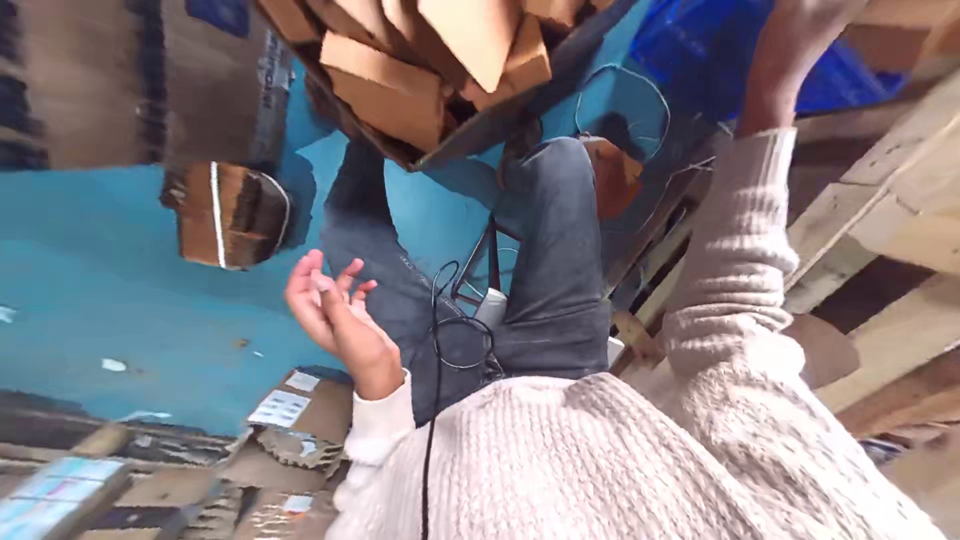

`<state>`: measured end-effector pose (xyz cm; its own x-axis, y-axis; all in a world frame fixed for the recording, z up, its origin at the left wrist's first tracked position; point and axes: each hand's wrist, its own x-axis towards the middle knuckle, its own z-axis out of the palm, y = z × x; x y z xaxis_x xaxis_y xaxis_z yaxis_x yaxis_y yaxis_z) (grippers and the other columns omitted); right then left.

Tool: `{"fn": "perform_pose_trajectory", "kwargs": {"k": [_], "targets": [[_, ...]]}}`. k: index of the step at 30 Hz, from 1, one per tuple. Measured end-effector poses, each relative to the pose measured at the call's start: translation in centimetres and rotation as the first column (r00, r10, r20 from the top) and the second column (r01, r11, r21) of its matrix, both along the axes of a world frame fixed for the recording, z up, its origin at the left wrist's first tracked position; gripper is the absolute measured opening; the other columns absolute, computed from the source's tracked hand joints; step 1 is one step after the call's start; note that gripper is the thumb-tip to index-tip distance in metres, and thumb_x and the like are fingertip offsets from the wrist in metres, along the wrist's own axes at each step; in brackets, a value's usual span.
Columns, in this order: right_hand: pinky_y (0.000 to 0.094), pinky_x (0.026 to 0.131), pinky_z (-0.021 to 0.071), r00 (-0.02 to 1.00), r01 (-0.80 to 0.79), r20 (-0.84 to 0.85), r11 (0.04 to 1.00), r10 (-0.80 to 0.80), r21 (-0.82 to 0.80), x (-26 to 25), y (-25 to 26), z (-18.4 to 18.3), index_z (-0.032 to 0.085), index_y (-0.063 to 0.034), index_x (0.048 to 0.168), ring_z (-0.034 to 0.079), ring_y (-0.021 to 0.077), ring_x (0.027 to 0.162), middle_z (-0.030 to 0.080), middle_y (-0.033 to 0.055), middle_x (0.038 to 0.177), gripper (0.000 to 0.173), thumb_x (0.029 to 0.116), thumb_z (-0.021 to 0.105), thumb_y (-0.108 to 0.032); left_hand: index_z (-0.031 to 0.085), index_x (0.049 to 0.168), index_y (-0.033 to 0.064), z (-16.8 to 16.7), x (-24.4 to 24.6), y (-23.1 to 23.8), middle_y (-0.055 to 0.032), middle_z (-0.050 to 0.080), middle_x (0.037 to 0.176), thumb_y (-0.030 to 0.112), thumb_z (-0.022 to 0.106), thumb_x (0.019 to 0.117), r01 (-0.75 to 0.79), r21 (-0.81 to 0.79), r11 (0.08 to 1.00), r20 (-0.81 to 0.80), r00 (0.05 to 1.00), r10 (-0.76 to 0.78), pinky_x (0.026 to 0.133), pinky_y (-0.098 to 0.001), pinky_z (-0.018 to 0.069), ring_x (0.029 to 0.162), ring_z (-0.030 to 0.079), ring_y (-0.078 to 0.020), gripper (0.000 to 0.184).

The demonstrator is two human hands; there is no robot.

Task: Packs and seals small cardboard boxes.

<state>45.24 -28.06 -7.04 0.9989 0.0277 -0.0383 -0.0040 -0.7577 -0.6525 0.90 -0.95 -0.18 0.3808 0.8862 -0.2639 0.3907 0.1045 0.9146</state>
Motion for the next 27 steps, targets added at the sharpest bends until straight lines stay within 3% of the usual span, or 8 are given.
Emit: {"fn": "perform_pose_trajectory", "kwargs": {"k": [3,6,10,13,15,19,23,27], "targets": [[0.0343,0.104,0.0498,0.984,0.172,-0.067,0.983,-0.167,0.070,-3.0,-9.3,-10.8,0.044,0.0141,0.141,0.061,0.0268,0.120,0.060,0.0271,0.130,0.058,0.1006,0.057,-0.025,0.035,0.142,-0.0037,-0.3,1.0,-1.7,-0.0078,0.052,0.139,0.016,0.035,0.1079,0.071,-0.031,0.997,-0.028,0.997,-0.071,0.085,-0.0338,0.0572,0.109,0.065,-0.0154,0.040],[0.0474,0.116,0.0389,0.866,0.317,-0.385,0.946,-0.318,-0.069,-9.9,-13.5,-20.5,0.037,0.0120,0.149,0.049,0.0410,0.137,0.049,0.0335,0.145,0.083,0.0906,0.076,-0.033,0.035,0.143,-0.0027,-0.6,1.9,-2.7,-0.0059,0.051,0.140,0.017,0.038,0.1075,0.127,-0.028,0.992,-0.085,0.988,-0.129,0.085,-0.0321,0.0580,0.109,0.065,-0.0138,0.041],[0.0513,0.119,0.0337,0.629,0.406,-0.675,0.903,-0.386,-0.139,-16.7,-12.8,-27.6,0.037,0.0112,0.150,0.042,0.0433,0.142,0.045,0.0337,0.149,0.099,0.0794,0.087,-0.038,0.038,0.141,0.0009,0.6,3.6,-3.0,-0.0030,0.055,0.138,0.018,0.035,0.1077,0.143,-0.046,0.989,-0.170,0.974,-0.149,0.084,-0.0314,0.0583,0.108,0.066,-0.0132,0.037],[0.0502,0.119,0.0324,0.485,0.492,-0.745,0.847,-0.458,-0.201,-17.2,-10.1,-29.2,0.035,0.0121,0.150,0.041,0.0429,0.143,0.042,0.0339,0.151,0.101,0.0806,0.086,-0.040,0.037,0.140,0.0017,1.0,4.9,-3.4,-0.0021,0.054,0.139,0.019,0.036,0.1077,0.135,-0.037,0.990,-0.195,0.971,-0.140,0.084,-0.0304,0.0579,0.108,0.066,-0.0124,0.037],[0.0516,0.117,0.0355,0.447,0.512,-0.735,0.819,-0.510,-0.257,-17.2,-8.5,-29.7,0.044,0.0113,0.145,0.045,0.0424,0.140,0.048,0.0327,0.147,0.091,0.0834,0.083,-0.043,0.038,0.141,0.0018,1.0,5.4,-3.9,-0.0031,0.054,0.140,0.019,0.037,0.1072,0.121,-0.036,0.992,-0.209,0.970,-0.126,0.084,-0.0309,0.0580,0.108,0.066,-0.0133,0.037],[0.0531,0.116,0.0354,0.428,0.459,-0.670,0.784,-0.607,-0.418,-16.5,-6.6,-29.4,0.048,0.0076,0.145,0.045,0.0407,0.141,0.050,0.0294,0.147,0.081,0.0910,0.073,-0.047,0.039,0.142,0.0026,0.1,6.4,-5.2,-0.0033,0.053,0.141,0.021,0.037,0.1073,0.122,-0.085,0.989,-0.238,0.961,-0.139,0.085,-0.0315,0.0579,0.110,0.065,-0.0135,0.039],[0.0559,0.118,0.0302,0.471,0.450,-0.569,0.738,-0.674,-0.503,-18.0,-6.9,-29.0,0.038,0.0071,0.151,0.034,0.0437,0.146,0.038,0.0303,0.155,0.099,0.0845,0.075,-0.056,0.038,0.142,0.0008,-0.3,6.6,-6.1,-0.0042,0.052,0.141,0.020,0.037,0.1068,0.137,-0.104,0.985,-0.227,0.961,-0.157,0.084,-0.0308,0.0576,0.109,0.065,-0.0130,0.040],[0.0585,0.115,0.0327,0.477,0.462,-0.545,0.724,-0.690,-0.512,-19.0,-7.6,-29.3,0.046,0.0072,0.146,0.034,0.0449,0.145,0.040,0.0313,0.153,0.096,0.0821,0.076,-0.057,0.039,0.141,-0.0001,-0.5,6.9,-6.4,-0.0052,0.053,0.139,0.018,0.039,0.1058,0.140,-0.110,0.984,-0.201,0.967,-0.160,0.084,-0.0307,0.0582,0.109,0.065,-0.0134,0.040]]}}
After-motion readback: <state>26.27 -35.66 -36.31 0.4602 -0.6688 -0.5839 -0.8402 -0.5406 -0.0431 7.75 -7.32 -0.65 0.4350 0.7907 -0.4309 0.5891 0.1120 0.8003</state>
